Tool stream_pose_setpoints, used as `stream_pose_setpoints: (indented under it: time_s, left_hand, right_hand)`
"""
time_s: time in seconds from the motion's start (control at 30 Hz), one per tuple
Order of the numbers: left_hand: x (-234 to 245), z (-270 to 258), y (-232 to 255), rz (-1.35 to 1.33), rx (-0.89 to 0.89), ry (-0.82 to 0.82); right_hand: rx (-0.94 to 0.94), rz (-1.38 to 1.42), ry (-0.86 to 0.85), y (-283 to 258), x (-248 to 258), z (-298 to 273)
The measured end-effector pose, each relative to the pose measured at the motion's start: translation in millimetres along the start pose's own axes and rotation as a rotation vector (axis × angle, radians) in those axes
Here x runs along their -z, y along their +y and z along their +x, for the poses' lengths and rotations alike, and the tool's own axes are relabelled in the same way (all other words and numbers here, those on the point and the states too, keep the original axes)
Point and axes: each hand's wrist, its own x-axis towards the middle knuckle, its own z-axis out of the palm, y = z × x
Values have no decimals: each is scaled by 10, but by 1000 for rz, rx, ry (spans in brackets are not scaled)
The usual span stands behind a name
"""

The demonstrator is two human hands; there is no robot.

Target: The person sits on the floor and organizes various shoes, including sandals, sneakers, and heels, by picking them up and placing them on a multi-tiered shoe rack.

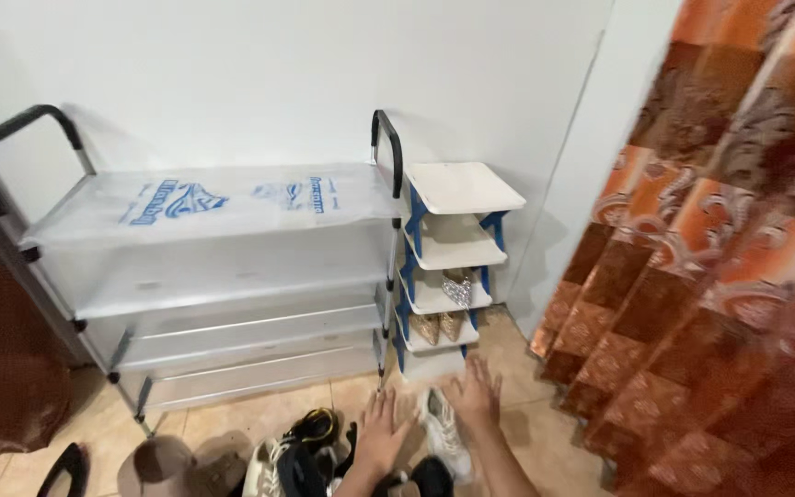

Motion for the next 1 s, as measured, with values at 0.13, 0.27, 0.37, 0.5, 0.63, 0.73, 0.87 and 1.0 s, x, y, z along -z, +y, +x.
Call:
stream_pose_setpoints:
  time_s: [0.13, 0.27, 0.37, 0.5, 0.63, 0.73, 0.87, 1.0]
  left_hand:
    - [41, 721, 50, 26, -18, 5]
    - [87, 1244, 47, 10, 31, -47]
    - [25, 1479, -62, -22, 73, -49]
    - [-69, 1566, -297, -15, 111, -85]
    - [52, 1616, -530, -32, 249, -168]
    - [122, 1573, -613, -35, 282, -125]
    - [191, 1601, -659, -26, 258, -90]
    - [239, 1622, -561, -81, 240, -61]
  right_hand:
    - [-23, 29, 117, 111, -319, 1012]
    - [-143, 236, 5, 188, -510, 1914]
    - [-27, 266, 176, 267, -758, 2498]
    - [-174, 421, 163, 357, -1035, 3097]
    - [-327, 551, 127, 407, -1222, 3366]
    - [-553, 579, 141, 324, -1321, 3486]
    - [-692, 596, 43, 137, -1335, 3595]
    - [-956, 1630, -14, -127, -1186, 3474]
